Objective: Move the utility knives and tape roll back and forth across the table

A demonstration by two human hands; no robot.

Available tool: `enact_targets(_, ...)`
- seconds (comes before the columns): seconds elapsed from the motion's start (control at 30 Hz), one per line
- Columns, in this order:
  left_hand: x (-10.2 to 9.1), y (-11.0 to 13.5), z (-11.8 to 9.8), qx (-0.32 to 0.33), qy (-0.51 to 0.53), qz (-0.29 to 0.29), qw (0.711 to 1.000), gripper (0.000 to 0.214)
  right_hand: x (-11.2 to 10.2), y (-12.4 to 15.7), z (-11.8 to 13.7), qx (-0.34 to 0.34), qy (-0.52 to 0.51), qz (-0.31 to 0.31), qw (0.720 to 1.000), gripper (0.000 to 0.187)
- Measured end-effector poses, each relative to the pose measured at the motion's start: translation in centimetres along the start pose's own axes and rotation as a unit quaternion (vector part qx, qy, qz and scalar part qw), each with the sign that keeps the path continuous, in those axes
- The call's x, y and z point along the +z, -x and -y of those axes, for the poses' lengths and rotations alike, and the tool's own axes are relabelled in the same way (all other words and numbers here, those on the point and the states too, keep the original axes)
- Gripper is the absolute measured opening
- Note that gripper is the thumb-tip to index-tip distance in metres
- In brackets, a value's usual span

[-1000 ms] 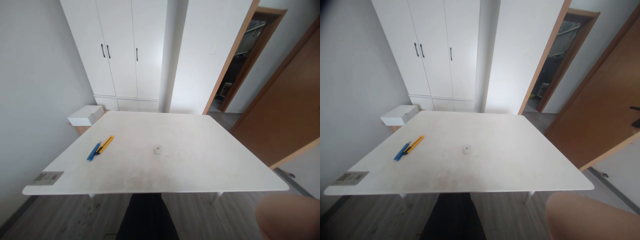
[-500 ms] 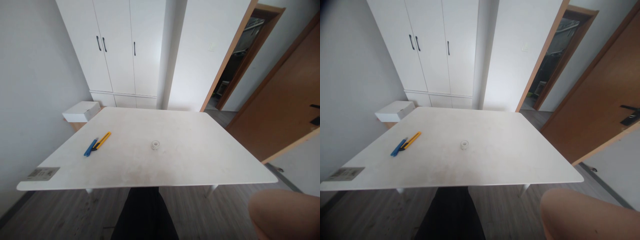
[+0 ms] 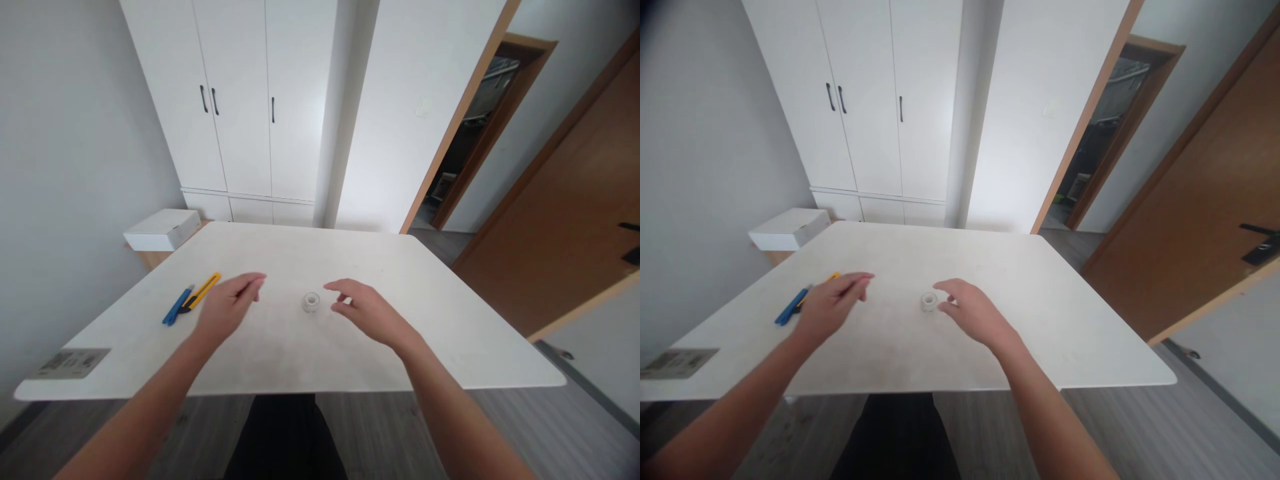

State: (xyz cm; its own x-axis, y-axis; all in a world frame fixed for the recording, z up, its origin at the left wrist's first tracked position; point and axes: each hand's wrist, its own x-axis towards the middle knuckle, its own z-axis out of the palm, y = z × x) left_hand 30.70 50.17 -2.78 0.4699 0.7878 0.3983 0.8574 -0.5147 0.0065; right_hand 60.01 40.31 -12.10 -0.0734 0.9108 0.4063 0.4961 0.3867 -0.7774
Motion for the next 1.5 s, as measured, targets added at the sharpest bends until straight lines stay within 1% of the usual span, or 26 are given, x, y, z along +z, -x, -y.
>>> enact_targets(0.03, 1.3, 0.0, 0.0, 0.01, 0.002, 0.026, 1.0, 0.044, 1.5, -1.7, -0.5, 0.004, 0.028, 0.067, 0.997, 0.044)
enact_targets(0.07, 2.8, -0.1, 0.0, 0.021, 0.001, 0.05, 0.999, 0.045, 3.1, -3.3, -1.1, 0.006, 0.065, 0.115, 0.991, 0.054)
enact_targets(0.13, 5.7, -0.2, 0.4, 0.035, -0.023, 0.084, 0.996, 0.043, 5.7, -6.2, -2.3, 0.009, 0.142, 0.187, 0.972, 0.072)
enact_targets(0.17, 6.9, -0.1, 0.7, 0.032, -0.045, 0.094, 0.994, 0.042, 6.7, -7.4, -2.9, 0.012, 0.173, 0.215, 0.961, 0.077)
enact_targets(0.23, 8.6, 0.2, 1.5, 0.018, -0.09, 0.119, 0.989, 0.041, 8.1, -9.1, -3.9, 0.016, 0.21, 0.261, 0.942, 0.077)
enact_targets(0.3, 9.2, 0.7, 2.2, 0.001, -0.126, 0.127, 0.984, 0.043, 8.8, -10.0, -4.6, 0.01, 0.223, 0.286, 0.932, 0.068)
enact_targets(0.4, 9.2, 1.3, 2.8, -0.011, -0.148, 0.119, 0.982, 0.044, 9.2, -10.5, -5.2, -0.014, 0.226, 0.284, 0.932, 0.054)
enact_targets(0.47, 9.1, 1.4, 2.8, -0.007, -0.151, 0.13, 0.98, 0.043, 9.4, -10.6, -5.4, -0.015, 0.231, 0.278, 0.932, 0.049)
enact_targets(0.6, 9.1, 1.1, 2.4, -0.008, -0.156, 0.15, 0.976, 0.043, 9.7, -10.8, -5.6, 0.001, 0.247, 0.277, 0.929, 0.052)
enact_targets(0.73, 8.9, 1.1, 2.1, -0.014, -0.158, 0.152, 0.976, 0.042, 9.8, -10.7, -5.6, -0.015, 0.245, 0.273, 0.93, 0.059)
enact_targets(1.03, 8.9, 1.0, 2.2, -0.016, -0.154, 0.149, 0.977, 0.041, 9.9, -10.3, -5.6, -0.048, 0.237, 0.275, 0.93, 0.045)
enact_targets(1.17, 8.9, 1.1, 2.2, -0.009, -0.144, 0.147, 0.978, 0.042, 9.5, -10.5, -5.6, -0.055, 0.243, 0.284, 0.926, 0.044)
enact_targets(1.27, 8.8, 1.1, 2.1, -0.009, -0.143, 0.148, 0.979, 0.042, 9.0, -10.7, -5.4, -0.043, 0.244, 0.3, 0.921, 0.047)
enact_targets(1.33, 8.8, 1.1, 2.2, -0.011, -0.143, 0.149, 0.978, 0.042, 8.8, -10.8, -5.2, -0.033, 0.242, 0.304, 0.921, 0.055)
enact_targets(1.4, 8.9, 1.1, 2.2, -0.012, -0.145, 0.152, 0.978, 0.042, 8.8, -10.7, -5.2, -0.028, 0.251, 0.293, 0.922, 0.061)
enact_targets(1.43, 8.9, 1.1, 2.2, -0.013, -0.146, 0.153, 0.977, 0.042, 8.9, -10.7, -5.2, -0.028, 0.259, 0.283, 0.923, 0.06)
enact_targets(1.5, 8.9, 1.1, 2.3, -0.014, -0.149, 0.153, 0.977, 0.041, 9.3, -10.6, -5.4, -0.038, 0.274, 0.264, 0.924, 0.053)
